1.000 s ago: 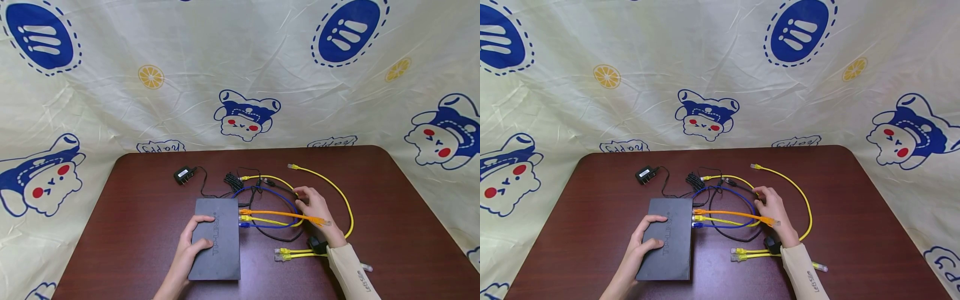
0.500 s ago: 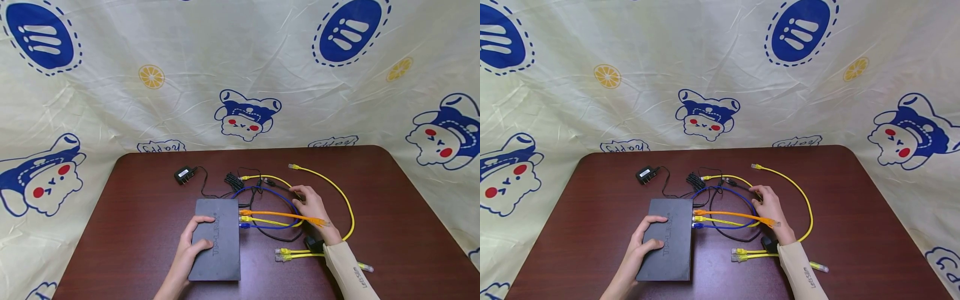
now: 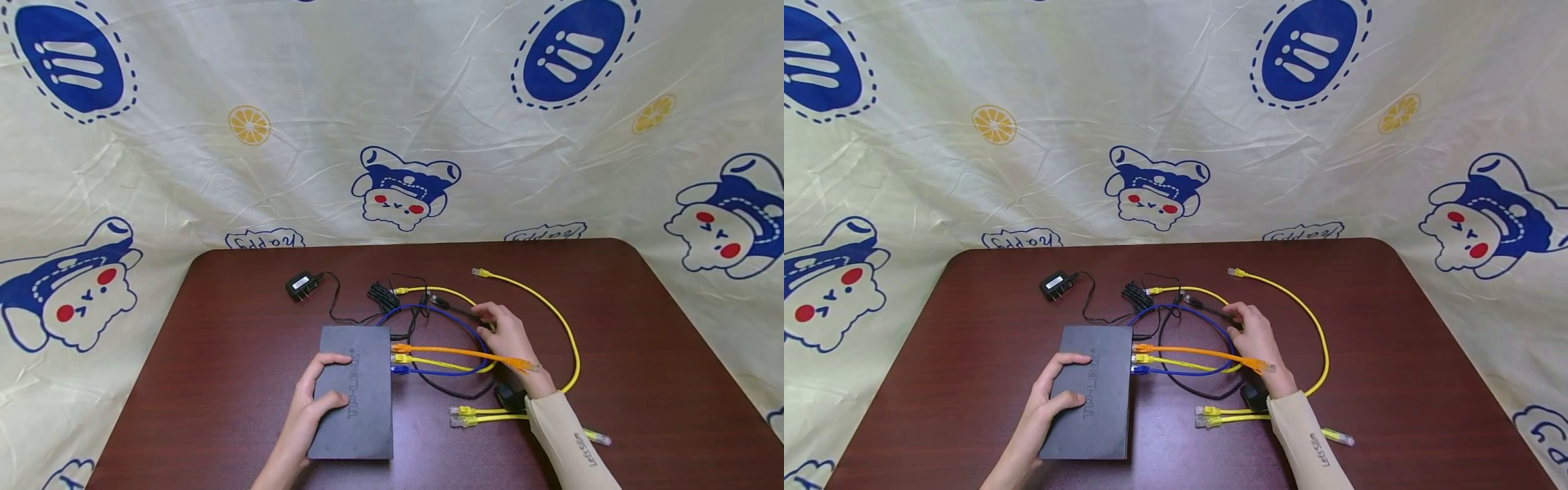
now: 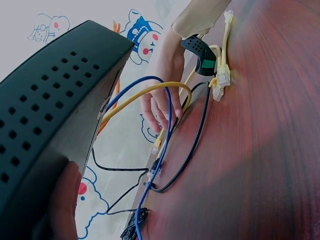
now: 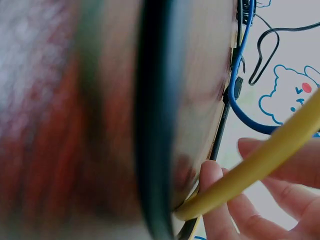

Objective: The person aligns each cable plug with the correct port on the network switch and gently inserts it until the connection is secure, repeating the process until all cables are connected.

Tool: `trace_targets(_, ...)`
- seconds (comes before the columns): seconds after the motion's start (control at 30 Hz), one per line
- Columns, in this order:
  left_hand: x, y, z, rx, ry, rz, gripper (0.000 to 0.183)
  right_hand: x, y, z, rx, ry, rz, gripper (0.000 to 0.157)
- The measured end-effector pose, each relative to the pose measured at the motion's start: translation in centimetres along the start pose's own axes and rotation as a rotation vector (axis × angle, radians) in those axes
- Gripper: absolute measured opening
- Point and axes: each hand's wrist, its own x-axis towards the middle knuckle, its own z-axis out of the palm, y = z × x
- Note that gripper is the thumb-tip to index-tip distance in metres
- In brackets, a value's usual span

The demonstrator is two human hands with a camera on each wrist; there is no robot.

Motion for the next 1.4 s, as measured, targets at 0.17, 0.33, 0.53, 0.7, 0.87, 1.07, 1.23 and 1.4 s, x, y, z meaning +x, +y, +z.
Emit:
trace_targets(0.17,0.0,0.0,0.0,0.005,0.004,0.0,0.05,0.1,-0.2,-0.1,-0.051,0.006,0.023,0.032)
trace_targets(0.33,0.0,0.0,0.0,0.001,0.002,-0.003,0.05,0.0,-0.2,-0.1,-0.084,0.031,0.067,0.027)
trace_targets(0.53,0.0,-0.1,0.0,-0.002,0.003,-0.002,0.05,-0.4,-0.2,-0.4,-0.082,0.073,0.098,0.024)
trace_targets(0.7,0.0,-0.2,0.0,0.003,0.007,0.001,0.05,-0.6,-0.8,-1.5,-0.005,0.09,0.094,0.025)
trace_targets(0.87,0.0,-0.2,0.0,0.008,0.014,0.0,0.05,-0.7,-2.0,-3.0,0.082,0.094,0.094,0.028)
trace_targets(1.07,0.0,-0.1,-0.1,0.005,0.016,-0.003,0.05,-1.0,-3.3,-4.5,0.122,0.084,0.06,0.031)
trace_targets(1.23,0.1,-0.2,-0.1,-0.004,0.016,-0.005,0.05,-1.3,-4.1,-5.5,0.124,0.083,0.017,0.034)
trace_targets(1.4,0.1,-0.2,-0.2,0.005,0.026,-0.002,0.05,-1.7,-4.8,-6.4,0.095,0.088,-0.038,0.035)
